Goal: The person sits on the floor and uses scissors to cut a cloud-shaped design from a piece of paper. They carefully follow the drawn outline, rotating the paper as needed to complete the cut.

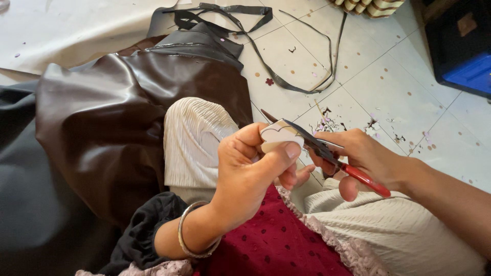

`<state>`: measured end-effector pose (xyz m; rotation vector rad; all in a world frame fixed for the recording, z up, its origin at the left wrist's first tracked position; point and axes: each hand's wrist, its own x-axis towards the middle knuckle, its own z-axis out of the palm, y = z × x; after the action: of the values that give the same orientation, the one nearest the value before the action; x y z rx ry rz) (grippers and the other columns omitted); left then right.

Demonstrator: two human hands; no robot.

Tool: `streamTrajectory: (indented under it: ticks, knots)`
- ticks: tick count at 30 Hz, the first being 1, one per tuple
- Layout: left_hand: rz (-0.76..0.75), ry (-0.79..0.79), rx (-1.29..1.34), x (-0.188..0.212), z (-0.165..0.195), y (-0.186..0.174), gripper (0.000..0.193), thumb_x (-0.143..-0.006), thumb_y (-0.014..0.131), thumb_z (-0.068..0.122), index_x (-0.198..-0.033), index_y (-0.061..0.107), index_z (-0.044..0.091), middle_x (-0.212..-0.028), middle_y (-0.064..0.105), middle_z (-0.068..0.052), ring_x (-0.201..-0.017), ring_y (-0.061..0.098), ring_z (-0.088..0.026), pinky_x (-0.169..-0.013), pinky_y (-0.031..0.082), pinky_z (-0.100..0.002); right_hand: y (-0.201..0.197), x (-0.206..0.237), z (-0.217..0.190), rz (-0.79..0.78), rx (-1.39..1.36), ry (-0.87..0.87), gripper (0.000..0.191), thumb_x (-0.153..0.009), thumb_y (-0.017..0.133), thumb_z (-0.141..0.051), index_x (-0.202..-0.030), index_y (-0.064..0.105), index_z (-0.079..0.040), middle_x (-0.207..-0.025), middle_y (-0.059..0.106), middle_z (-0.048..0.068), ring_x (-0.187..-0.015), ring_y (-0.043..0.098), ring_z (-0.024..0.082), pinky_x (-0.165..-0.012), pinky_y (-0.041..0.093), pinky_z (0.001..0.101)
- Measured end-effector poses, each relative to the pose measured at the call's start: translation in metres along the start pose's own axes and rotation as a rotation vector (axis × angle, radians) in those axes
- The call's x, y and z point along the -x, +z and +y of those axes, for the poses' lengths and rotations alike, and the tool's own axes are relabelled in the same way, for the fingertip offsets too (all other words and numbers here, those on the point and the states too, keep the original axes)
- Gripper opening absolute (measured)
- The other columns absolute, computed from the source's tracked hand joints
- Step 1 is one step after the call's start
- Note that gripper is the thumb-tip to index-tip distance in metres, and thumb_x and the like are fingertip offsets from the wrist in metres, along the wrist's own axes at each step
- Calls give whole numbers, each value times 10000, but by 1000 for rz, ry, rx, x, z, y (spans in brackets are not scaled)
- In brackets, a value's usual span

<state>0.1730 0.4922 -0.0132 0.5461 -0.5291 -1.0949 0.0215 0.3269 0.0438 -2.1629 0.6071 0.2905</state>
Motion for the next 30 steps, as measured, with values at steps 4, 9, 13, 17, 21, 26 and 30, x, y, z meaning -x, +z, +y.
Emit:
streamTrajectory:
  ticks: [4,9,13,17,21,26,30]
  knots:
    - [-9,-10,-31,-1,1,-2,28,-958,650,-32,-932,640,-35,-729,660,-55,-598,612,-85,-648,618,-290,-1,-3,13,12,35,67,147,-691,719,-117,-782,605,-97,-558,553,-3,-520,509,121,-497,438,288]
    - [-60,-24,-38,-2,3,-8,45,-959,644,-30,-914,637,-34,-720,667,-64,-593,618,-85,-693,663,-322,-6,-3,25,-80,70,-195,437,-526,868,-189,-868,613,-93,-624,564,-13,-597,476,114,-526,466,278]
    - [-25,1,-77,-5,3,-12,40,-943,661,-23,-905,647,-24,-735,672,-55,-594,610,-74,-605,574,-250,-6,-3,26,-49,15,4,277,-578,759,-224,-751,598,-79,-552,540,-7,-498,520,131,-462,433,305]
    - [50,25,-147,-6,3,-12,80,-936,683,0,-862,654,-10,-722,665,-33,-581,598,-55,-546,520,-208,-5,-6,23,-60,39,-111,408,-639,783,-440,-761,585,-105,-560,573,-29,-522,559,117,-491,443,285]
    - [-7,41,-156,-7,5,-12,93,-953,683,6,-870,649,-17,-711,655,-31,-599,586,-48,-554,507,-198,-8,-5,23,-113,59,-285,644,-450,857,-576,-757,526,-116,-588,542,-36,-538,566,114,-491,450,277]
    - [-47,-9,-113,-8,8,-14,173,-959,691,-6,-809,604,-21,-657,635,-38,-558,573,-55,-517,554,-236,-9,-4,27,-120,83,-109,666,-335,842,-526,-757,538,-110,-538,560,-20,-494,539,140,-464,431,297]
    - [-23,-17,-216,-9,11,-15,150,-943,700,20,-814,637,-23,-636,638,-40,-515,568,-60,-463,492,-210,-8,-5,32,-146,29,-260,742,-344,859,-587,-824,531,-127,-600,564,-51,-534,587,95,-477,445,256]
